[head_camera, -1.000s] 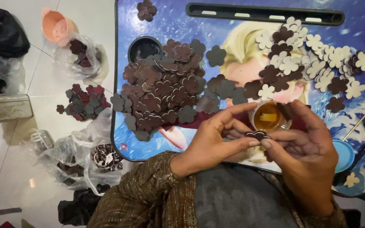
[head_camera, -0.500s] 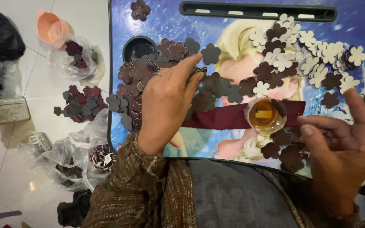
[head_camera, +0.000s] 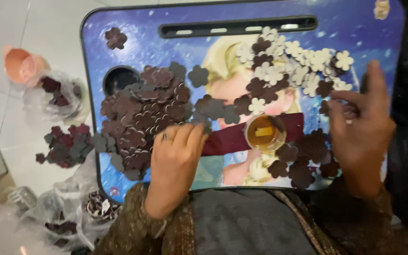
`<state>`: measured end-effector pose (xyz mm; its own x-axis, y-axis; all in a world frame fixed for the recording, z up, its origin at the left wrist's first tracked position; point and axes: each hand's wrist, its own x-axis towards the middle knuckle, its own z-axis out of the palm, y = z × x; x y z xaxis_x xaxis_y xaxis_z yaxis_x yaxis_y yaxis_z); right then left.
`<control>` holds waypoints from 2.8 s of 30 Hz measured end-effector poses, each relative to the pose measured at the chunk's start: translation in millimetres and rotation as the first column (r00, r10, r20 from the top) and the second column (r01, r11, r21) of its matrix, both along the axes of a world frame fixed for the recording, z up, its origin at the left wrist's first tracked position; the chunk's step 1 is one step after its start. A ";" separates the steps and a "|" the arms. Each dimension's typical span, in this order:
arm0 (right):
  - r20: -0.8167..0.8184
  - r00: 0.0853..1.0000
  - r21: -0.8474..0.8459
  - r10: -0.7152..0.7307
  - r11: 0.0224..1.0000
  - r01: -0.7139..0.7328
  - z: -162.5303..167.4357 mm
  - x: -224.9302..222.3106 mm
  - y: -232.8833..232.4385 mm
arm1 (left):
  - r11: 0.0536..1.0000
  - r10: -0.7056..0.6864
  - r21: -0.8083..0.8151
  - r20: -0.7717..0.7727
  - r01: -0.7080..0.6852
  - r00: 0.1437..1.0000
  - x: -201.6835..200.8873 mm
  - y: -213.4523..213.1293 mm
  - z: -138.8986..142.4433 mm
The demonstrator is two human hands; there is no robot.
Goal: The person repeatedly picks small flower-shaped pieces from a tray, presses them together in pairs, and places the joined pairs back on the tray. The pieces are handled one at a time and stacked in small piles.
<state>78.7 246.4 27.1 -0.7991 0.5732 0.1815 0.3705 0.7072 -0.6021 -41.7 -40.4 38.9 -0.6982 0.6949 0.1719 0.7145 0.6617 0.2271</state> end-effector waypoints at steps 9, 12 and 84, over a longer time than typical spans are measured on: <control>0.018 0.997 0.266 0.081 0.960 -0.083 -22.2 -15.7 11.6 | 0.998 -0.009 -0.059 -0.090 0.004 0.996 8.7 -8.3 -17.5; 0.033 0.996 0.285 0.080 0.955 -0.086 -25.3 -15.4 12.7 | 0.998 -0.022 -0.065 -0.103 0.015 0.994 5.8 -9.2 -18.5; -0.007 0.945 0.216 0.327 0.923 -0.318 -13.9 16.6 -68.2 | 0.579 -0.339 0.474 0.880 -0.664 0.332 24.3 24.1 -37.4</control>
